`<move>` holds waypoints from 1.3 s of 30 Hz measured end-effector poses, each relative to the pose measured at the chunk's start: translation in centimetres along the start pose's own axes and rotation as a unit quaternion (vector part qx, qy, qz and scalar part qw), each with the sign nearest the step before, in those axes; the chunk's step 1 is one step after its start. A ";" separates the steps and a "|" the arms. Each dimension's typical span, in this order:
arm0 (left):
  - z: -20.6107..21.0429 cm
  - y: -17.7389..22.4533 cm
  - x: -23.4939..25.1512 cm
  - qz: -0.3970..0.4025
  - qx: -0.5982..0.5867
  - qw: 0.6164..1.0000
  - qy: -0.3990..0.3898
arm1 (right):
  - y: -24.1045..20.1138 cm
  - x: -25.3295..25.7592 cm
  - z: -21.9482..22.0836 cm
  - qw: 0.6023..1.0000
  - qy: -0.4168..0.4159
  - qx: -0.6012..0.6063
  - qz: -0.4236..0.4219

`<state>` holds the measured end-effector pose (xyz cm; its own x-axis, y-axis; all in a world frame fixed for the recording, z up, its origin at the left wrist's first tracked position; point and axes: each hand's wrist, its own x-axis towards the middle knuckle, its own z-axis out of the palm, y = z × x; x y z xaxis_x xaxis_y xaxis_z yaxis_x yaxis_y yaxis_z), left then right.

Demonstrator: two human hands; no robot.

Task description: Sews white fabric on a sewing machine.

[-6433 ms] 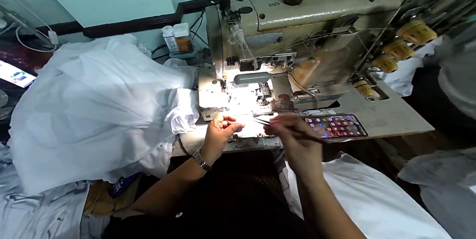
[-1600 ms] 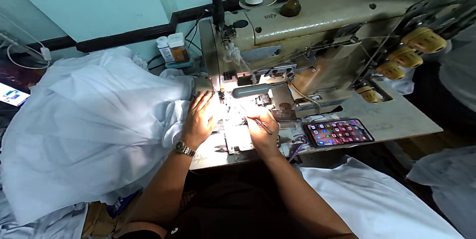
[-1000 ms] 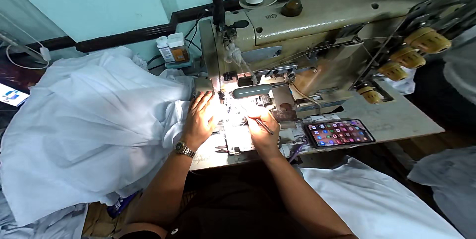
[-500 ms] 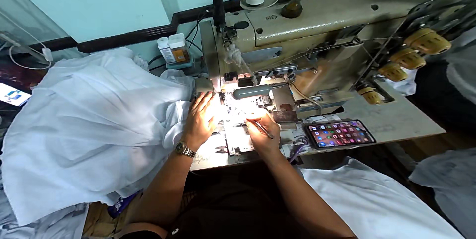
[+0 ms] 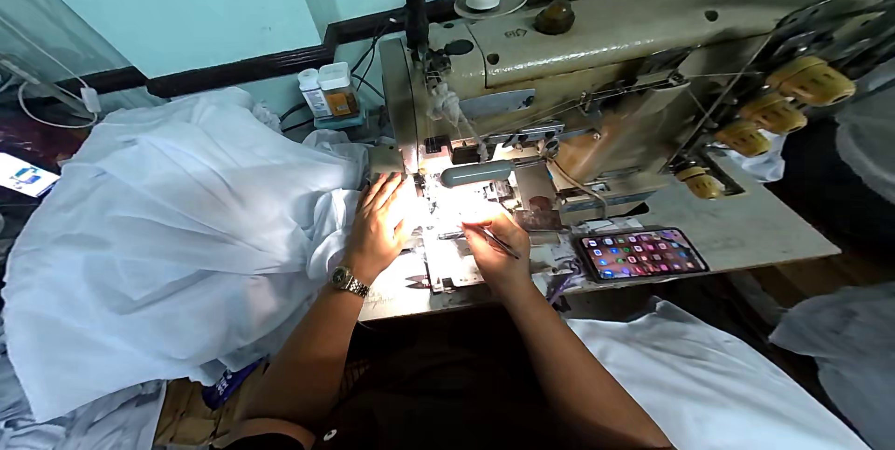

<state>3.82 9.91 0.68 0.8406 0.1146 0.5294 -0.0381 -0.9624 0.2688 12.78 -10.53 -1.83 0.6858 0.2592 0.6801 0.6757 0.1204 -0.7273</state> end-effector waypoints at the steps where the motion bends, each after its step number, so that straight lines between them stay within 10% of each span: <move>1: 0.0 0.0 0.0 -0.002 0.000 1.000 -0.002 | 0.1 0.1 -0.1 1.000 -0.003 -0.010 0.000; 21: 0.1 -0.1 -0.1 0.004 -0.001 1.000 0.002 | -1.4 3.3 1.5 0.984 0.040 -0.048 0.164; 39: 0.1 -0.1 0.0 0.002 -0.002 1.000 0.001 | -0.7 3.6 1.6 0.988 0.054 -0.032 0.144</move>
<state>3.84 9.98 0.60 0.8398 0.1104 0.5315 -0.0445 -0.9618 0.2701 14.31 -8.12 0.97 0.8746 0.1702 0.4539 0.4614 -0.0051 -0.8872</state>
